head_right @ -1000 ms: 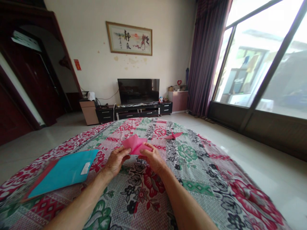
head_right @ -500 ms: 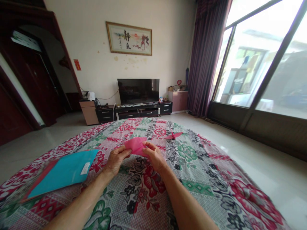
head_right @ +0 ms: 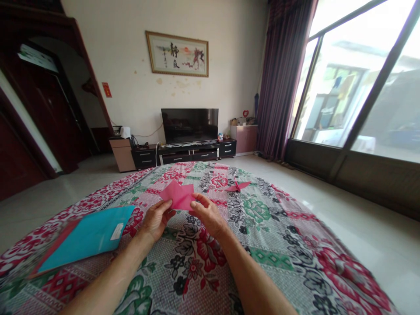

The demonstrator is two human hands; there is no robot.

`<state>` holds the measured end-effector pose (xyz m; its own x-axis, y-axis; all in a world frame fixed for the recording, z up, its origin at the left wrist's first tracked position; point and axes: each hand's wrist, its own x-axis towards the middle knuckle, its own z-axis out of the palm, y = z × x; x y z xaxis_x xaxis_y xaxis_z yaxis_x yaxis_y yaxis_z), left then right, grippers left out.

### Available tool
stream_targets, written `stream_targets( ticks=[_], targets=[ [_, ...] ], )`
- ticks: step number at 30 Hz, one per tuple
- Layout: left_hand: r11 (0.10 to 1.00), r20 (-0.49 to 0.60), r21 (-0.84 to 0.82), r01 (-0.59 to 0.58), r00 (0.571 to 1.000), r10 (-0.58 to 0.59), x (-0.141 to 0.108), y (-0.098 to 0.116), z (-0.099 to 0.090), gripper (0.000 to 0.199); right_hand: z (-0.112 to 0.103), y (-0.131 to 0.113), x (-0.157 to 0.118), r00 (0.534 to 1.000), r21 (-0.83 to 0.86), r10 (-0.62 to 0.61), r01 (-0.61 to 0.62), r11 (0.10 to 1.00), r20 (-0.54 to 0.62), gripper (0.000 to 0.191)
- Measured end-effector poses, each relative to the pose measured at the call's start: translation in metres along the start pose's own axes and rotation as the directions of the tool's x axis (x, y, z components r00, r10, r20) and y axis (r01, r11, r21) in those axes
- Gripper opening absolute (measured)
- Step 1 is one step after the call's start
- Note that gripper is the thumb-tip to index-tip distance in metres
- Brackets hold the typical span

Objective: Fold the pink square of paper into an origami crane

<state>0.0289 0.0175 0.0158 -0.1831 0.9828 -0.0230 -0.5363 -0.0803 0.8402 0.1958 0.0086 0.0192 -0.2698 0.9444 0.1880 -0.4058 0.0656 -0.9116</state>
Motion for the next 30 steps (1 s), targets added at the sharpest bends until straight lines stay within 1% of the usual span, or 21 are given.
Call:
stream_targets(
  ticks=[4, 7, 9, 12, 16, 21, 25, 27, 30],
  targets=[
    [0.994, -0.059, -0.109, 0.006, 0.998, -0.013, 0.003, 0.002, -0.001, 0.022, 0.003, 0.002, -0.002, 0.999, -0.087, -0.027, 0.031, 0.996, 0.041, 0.051],
    [0.990, -0.059, -0.142, 0.010, 0.998, -0.019, 0.004, 0.000, -0.001, 0.018, 0.008, 0.006, -0.001, 0.996, -0.163, -0.065, 0.073, 0.984, 0.055, 0.048],
    [0.988, -0.042, -0.155, 0.028, 0.998, -0.035, 0.004, -0.001, -0.001, 0.016, 0.009, 0.009, 0.002, 0.995, -0.185, -0.089, 0.094, 0.978, 0.034, 0.040],
    [0.983, -0.018, -0.170, 0.067, 0.997, -0.071, 0.001, -0.001, 0.000, 0.013, 0.008, 0.014, 0.007, 0.992, -0.187, -0.123, 0.114, 0.976, -0.038, 0.028],
    [0.975, 0.012, -0.192, 0.112, 0.994, -0.112, -0.001, 0.001, 0.002, 0.011, 0.006, 0.016, 0.011, 0.980, -0.166, -0.173, 0.155, 0.974, -0.096, 0.027],
    [0.975, 0.070, -0.180, 0.130, 0.990, -0.119, -0.002, -0.001, 0.001, 0.012, 0.008, 0.014, 0.010, 0.975, -0.140, -0.185, 0.168, 0.976, -0.121, 0.028],
    [0.985, 0.124, -0.123, 0.123, 0.986, -0.108, -0.003, -0.003, 0.001, 0.019, 0.010, 0.011, 0.009, 0.968, -0.115, -0.187, 0.169, 0.979, -0.168, 0.033],
    [0.990, 0.143, -0.089, 0.111, 0.985, -0.098, -0.004, -0.004, 0.001, 0.021, 0.010, 0.010, 0.009, 0.965, -0.129, -0.183, 0.160, 0.979, -0.186, 0.034],
    [0.993, 0.152, -0.062, 0.097, 0.985, -0.087, -0.006, -0.003, 0.002, 0.022, 0.009, 0.009, 0.009, 0.963, -0.195, -0.207, 0.172, 0.966, -0.174, 0.031]
  ],
)
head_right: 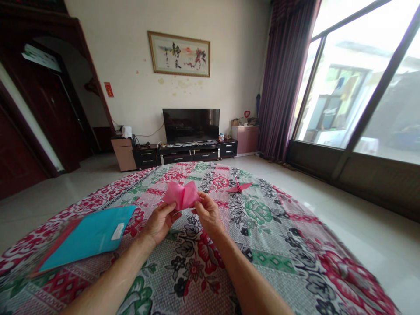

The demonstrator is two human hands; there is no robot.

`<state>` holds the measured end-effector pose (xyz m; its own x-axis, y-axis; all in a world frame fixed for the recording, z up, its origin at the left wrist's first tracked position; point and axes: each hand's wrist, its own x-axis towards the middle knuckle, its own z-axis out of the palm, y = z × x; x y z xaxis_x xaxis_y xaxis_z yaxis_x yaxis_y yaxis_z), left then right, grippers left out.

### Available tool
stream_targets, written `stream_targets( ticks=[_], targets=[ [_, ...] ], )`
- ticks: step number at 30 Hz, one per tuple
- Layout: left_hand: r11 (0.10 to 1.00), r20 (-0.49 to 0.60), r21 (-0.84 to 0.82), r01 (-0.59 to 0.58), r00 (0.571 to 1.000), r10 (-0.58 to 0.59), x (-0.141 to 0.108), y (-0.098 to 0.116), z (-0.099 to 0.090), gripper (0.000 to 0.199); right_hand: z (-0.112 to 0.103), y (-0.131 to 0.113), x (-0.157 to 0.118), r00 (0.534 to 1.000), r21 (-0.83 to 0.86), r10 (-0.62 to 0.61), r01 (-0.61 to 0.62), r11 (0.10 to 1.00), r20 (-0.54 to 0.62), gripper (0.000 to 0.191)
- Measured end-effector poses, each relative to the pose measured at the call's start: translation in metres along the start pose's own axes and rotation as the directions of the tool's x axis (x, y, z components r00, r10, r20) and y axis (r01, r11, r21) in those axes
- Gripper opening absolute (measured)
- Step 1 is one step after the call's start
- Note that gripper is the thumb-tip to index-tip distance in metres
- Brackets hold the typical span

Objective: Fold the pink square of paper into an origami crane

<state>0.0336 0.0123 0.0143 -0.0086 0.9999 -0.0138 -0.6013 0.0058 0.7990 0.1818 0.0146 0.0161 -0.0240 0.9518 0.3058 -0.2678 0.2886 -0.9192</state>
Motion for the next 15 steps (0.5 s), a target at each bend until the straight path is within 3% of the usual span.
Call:
stream_targets(
  ticks=[5, 15],
  targets=[
    [0.998, -0.008, 0.065, -0.017, 1.000, 0.018, -0.0009, -0.0012, -0.0001, 0.021, -0.0014, 0.0011, 0.0000, 0.997, -0.093, -0.071, 0.070, 0.993, -0.009, 0.022],
    [0.997, -0.009, 0.072, -0.011, 1.000, 0.011, 0.0002, -0.0001, -0.0049, 0.012, -0.0029, 0.0030, -0.0002, 0.996, -0.135, -0.085, 0.081, 0.987, -0.023, 0.010]
  ],
)
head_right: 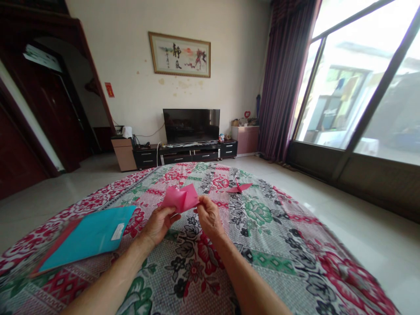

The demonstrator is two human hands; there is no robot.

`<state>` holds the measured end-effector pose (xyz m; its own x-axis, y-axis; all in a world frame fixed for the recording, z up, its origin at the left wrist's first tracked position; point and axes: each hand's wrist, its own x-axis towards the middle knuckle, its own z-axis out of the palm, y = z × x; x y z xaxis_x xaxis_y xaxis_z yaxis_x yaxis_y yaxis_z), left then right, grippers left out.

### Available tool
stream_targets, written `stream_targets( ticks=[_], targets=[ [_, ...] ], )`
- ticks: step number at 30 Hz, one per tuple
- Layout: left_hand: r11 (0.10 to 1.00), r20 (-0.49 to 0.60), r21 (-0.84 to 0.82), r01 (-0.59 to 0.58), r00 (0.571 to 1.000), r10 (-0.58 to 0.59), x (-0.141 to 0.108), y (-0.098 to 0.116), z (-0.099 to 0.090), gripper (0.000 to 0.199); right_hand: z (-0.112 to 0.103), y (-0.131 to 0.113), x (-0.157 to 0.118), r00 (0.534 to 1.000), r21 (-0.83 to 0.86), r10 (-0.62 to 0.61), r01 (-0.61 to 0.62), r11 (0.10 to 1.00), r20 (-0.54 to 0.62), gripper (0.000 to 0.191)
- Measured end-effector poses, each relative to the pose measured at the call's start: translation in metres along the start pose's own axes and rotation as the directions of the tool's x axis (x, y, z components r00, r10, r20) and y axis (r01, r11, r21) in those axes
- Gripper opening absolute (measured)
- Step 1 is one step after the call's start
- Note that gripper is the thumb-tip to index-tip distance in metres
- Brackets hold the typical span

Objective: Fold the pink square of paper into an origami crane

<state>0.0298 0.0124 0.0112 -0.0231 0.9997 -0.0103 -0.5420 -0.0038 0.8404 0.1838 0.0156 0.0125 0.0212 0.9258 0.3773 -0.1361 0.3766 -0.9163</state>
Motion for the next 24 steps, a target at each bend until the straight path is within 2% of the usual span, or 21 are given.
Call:
stream_targets(
  ticks=[3, 10, 17, 24],
  targets=[
    [1.000, 0.010, 0.007, -0.004, 1.000, 0.004, 0.0005, -0.0001, -0.0022, 0.010, -0.0024, 0.0024, 0.0000, 1.000, 0.005, 0.000, 0.000, 1.000, -0.007, 0.007],
    [0.999, 0.011, 0.003, 0.034, 0.999, -0.034, 0.0023, -0.0007, -0.0045, 0.008, -0.0061, -0.0013, -0.0012, 1.000, -0.099, -0.021, 0.021, 0.995, 0.003, 0.010],
    [0.998, 0.065, -0.003, 0.063, 0.996, -0.062, 0.0022, 0.0010, -0.0069, 0.006, -0.0033, 0.0009, 0.0003, 0.995, 0.111, 0.101, -0.100, 0.989, -0.004, 0.010],
    [0.998, 0.081, 0.026, 0.060, 0.995, -0.062, 0.0011, 0.0031, -0.0076, 0.004, -0.0021, -0.0036, -0.0016, 0.994, 0.043, 0.113, -0.113, 0.993, 0.003, 0.014]
  ],
)
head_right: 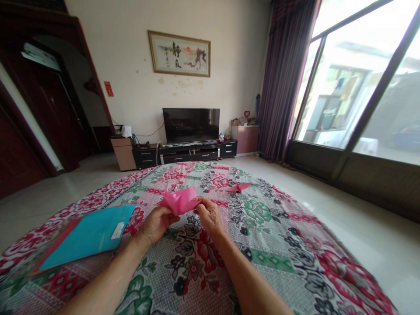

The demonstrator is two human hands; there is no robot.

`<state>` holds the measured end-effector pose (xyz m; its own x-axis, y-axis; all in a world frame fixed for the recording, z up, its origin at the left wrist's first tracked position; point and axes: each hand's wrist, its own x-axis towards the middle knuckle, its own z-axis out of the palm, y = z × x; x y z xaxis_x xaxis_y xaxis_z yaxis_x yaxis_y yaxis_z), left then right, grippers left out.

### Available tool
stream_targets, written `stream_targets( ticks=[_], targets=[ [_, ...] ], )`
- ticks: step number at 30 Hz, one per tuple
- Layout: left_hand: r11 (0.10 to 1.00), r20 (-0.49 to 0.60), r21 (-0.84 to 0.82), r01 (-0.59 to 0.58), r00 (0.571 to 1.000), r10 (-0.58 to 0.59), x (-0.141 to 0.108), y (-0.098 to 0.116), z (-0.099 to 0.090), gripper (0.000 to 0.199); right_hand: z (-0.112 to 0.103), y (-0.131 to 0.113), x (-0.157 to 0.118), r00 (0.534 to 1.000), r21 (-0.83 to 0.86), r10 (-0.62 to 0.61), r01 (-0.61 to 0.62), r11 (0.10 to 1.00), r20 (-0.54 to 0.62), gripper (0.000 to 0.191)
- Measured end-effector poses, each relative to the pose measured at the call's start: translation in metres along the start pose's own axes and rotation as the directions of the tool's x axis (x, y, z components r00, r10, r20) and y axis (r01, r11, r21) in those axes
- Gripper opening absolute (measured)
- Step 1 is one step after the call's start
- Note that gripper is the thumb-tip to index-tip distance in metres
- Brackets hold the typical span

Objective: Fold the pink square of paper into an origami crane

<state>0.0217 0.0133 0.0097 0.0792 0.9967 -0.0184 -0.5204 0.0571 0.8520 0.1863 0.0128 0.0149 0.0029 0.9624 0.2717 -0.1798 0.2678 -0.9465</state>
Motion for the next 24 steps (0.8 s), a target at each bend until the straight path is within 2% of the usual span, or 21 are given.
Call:
stream_targets(
  ticks=[5, 8, 11, 14, 17, 19, 24],
  targets=[
    [1.000, 0.018, 0.000, -0.016, 1.000, 0.016, -0.002, 0.003, 0.000, 0.006, 0.001, -0.003, 0.000, 0.997, -0.099, -0.031, 0.039, 0.994, 0.073, 0.018],
    [0.999, 0.002, 0.003, -0.038, 0.999, 0.038, -0.001, 0.002, 0.000, 0.004, 0.003, -0.002, 0.001, 0.996, -0.094, -0.056, 0.063, 0.994, 0.075, 0.021],
    [0.999, -0.063, -0.022, -0.047, 0.997, 0.046, 0.002, 0.002, 0.001, 0.007, 0.007, 0.000, 0.000, 1.000, 0.016, -0.022, 0.022, 1.000, 0.017, 0.038],
    [0.995, -0.138, -0.072, -0.063, 0.989, 0.053, 0.005, 0.001, 0.003, 0.013, 0.015, 0.006, -0.003, 0.993, 0.129, 0.059, -0.046, 0.991, -0.098, 0.050],
    [0.991, -0.207, -0.096, -0.092, 0.976, 0.070, 0.006, 0.001, 0.005, 0.015, 0.024, 0.014, -0.006, 0.980, 0.148, 0.093, -0.067, 0.987, -0.175, 0.046],
    [0.991, -0.237, -0.084, -0.106, 0.968, 0.083, 0.006, 0.000, 0.006, 0.017, 0.029, 0.018, -0.008, 0.972, 0.099, 0.062, -0.040, 0.994, -0.226, 0.039],
    [0.994, -0.210, 0.020, -0.111, 0.971, 0.113, 0.004, -0.006, 0.010, 0.018, 0.033, 0.024, -0.008, 0.977, 0.005, 0.029, -0.029, 1.000, -0.213, 0.033]
  ],
)
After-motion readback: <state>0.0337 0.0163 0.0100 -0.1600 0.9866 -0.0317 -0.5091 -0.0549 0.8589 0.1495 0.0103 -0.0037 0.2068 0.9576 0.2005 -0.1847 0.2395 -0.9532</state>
